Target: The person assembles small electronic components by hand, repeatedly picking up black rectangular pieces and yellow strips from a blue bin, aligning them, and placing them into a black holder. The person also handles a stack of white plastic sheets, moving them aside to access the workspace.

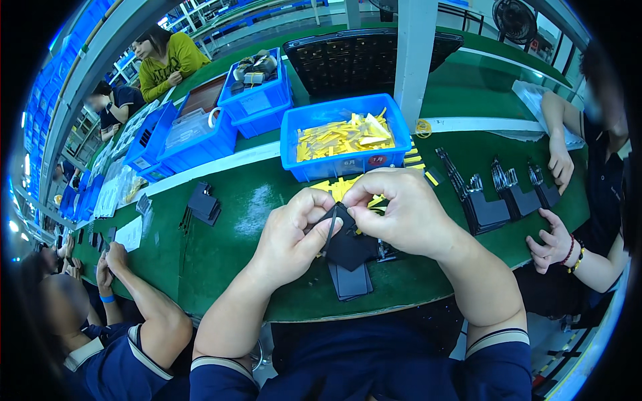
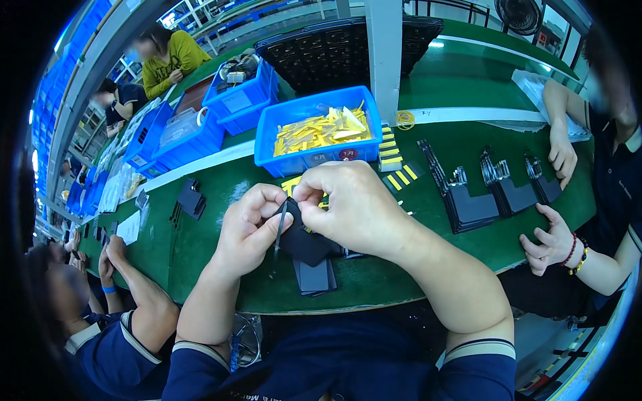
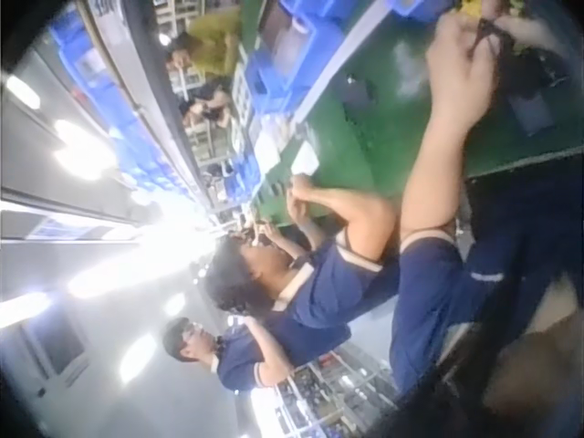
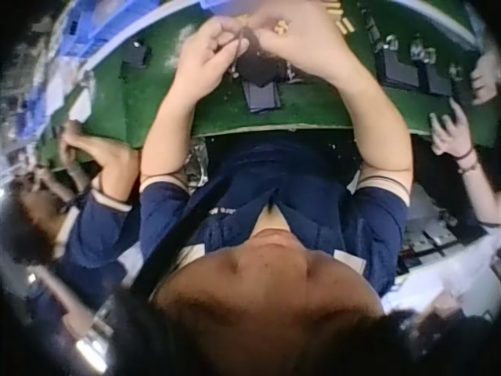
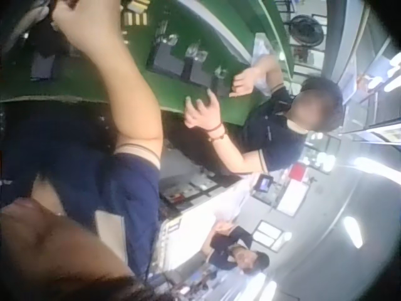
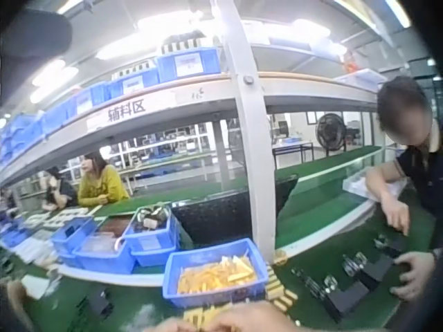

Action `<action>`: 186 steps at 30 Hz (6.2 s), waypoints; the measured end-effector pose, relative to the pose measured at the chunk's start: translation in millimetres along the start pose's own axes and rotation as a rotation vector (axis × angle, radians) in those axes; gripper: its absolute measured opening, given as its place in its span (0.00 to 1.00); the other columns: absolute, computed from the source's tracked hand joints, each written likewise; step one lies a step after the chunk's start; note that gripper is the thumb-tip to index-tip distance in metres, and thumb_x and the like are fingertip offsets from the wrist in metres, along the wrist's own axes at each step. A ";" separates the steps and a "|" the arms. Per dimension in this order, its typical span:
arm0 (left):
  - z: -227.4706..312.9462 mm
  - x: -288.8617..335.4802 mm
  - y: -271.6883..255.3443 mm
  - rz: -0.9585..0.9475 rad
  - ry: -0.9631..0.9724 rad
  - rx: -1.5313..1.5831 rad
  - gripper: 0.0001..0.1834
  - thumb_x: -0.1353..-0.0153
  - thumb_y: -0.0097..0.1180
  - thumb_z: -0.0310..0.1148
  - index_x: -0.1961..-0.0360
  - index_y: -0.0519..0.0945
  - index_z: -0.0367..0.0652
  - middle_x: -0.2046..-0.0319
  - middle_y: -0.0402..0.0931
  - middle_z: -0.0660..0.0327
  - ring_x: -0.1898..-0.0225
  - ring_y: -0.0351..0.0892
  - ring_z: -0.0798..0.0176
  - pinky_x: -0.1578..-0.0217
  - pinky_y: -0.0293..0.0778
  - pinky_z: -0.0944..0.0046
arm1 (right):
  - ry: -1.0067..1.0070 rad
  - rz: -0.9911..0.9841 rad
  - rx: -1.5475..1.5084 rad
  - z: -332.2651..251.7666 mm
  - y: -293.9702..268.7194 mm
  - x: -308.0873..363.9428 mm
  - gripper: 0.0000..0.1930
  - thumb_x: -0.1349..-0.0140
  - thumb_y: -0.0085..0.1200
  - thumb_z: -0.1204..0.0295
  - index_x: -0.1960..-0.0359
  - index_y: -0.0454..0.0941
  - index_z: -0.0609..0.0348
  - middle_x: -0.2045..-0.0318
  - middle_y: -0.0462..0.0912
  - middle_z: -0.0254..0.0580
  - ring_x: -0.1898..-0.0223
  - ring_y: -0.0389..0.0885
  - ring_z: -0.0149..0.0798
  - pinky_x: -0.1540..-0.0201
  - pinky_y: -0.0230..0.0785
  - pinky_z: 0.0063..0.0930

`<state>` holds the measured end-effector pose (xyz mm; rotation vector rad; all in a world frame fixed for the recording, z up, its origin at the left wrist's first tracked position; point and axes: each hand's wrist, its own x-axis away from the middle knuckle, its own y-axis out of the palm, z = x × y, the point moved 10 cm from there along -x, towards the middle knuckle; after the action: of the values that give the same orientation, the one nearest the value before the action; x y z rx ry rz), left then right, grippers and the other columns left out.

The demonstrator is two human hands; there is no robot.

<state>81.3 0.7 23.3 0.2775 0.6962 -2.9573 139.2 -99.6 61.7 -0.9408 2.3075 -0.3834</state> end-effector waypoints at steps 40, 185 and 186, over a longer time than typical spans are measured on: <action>4.2 5.4 -18.5 0.230 0.090 0.369 0.06 0.42 0.53 0.28 0.66 0.71 0.39 0.72 0.67 0.69 0.70 0.64 0.77 0.67 0.60 0.76 | -0.282 0.331 -0.097 -19.3 -3.7 18.2 0.04 0.51 0.57 0.75 0.76 0.75 0.59 0.78 0.74 0.40 0.74 0.74 0.42 0.71 0.65 0.33; -0.9 -0.7 -24.5 0.254 0.046 0.063 0.08 0.50 0.65 0.30 0.71 0.82 0.37 0.74 0.81 0.60 0.72 0.81 0.69 0.70 0.74 0.73 | -0.124 0.264 -0.170 4.2 4.7 9.0 0.03 0.50 0.56 0.78 0.72 0.78 0.64 0.74 0.77 0.41 0.71 0.76 0.35 0.68 0.68 0.25; -1.6 -0.6 -24.4 0.260 0.045 0.072 0.08 0.50 0.65 0.30 0.71 0.82 0.37 0.74 0.81 0.60 0.71 0.81 0.69 0.70 0.74 0.73 | -0.126 0.269 -0.170 4.1 4.0 8.9 0.03 0.50 0.56 0.78 0.72 0.78 0.64 0.75 0.77 0.41 0.71 0.76 0.35 0.68 0.68 0.25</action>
<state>78.9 23.1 32.6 0.4084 0.5150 -2.7383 134.7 -103.3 52.9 -0.6965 2.3356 -0.0153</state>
